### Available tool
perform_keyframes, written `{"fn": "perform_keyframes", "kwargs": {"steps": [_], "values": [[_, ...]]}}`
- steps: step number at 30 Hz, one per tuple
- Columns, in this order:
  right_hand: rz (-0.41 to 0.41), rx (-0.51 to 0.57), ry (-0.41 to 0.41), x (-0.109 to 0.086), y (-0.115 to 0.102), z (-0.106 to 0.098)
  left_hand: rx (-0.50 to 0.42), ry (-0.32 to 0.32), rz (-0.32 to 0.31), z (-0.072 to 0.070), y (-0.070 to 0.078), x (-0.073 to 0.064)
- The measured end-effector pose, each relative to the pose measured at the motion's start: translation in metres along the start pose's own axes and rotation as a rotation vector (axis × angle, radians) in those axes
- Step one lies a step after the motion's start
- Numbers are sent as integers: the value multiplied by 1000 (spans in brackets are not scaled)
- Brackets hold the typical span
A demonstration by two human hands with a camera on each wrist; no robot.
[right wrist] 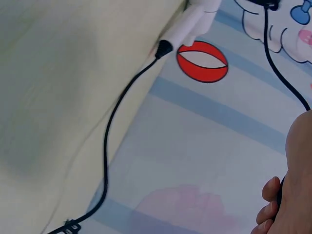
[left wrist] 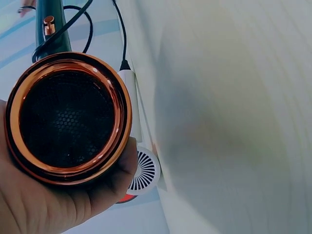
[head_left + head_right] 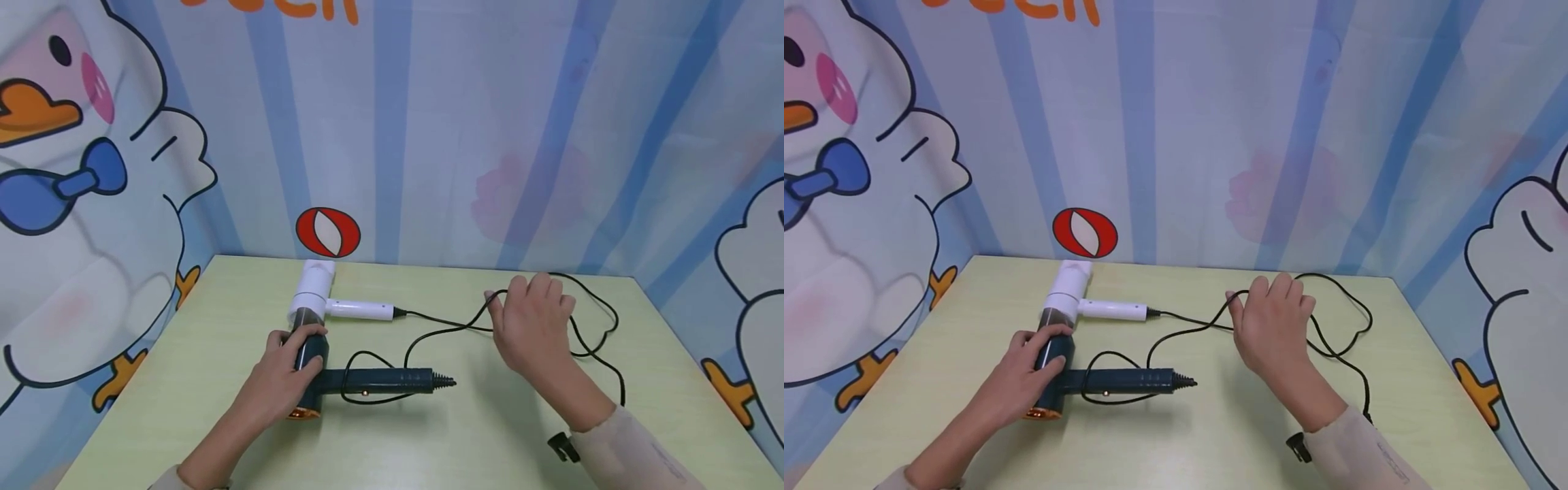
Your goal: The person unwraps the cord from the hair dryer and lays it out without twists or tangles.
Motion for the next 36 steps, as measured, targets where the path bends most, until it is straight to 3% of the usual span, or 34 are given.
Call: {"fn": "perform_keyframes", "kwargs": {"steps": [19, 36], "values": [[-93, 135, 9, -18, -29, -60, 48, 16, -31, 0, -14, 9], [-121, 152, -39, -38, -30, -71, 79, 37, -49, -5, -23, 13]]}}
Point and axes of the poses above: each hand's wrist, its own x-axis towards the middle knuckle, its own z-axis out of the palm, y = z × x, the point moved 5 cm from there along x, towards the middle knuckle, and after that the axes turned 5 degrees about z, right-handed, at the moved point
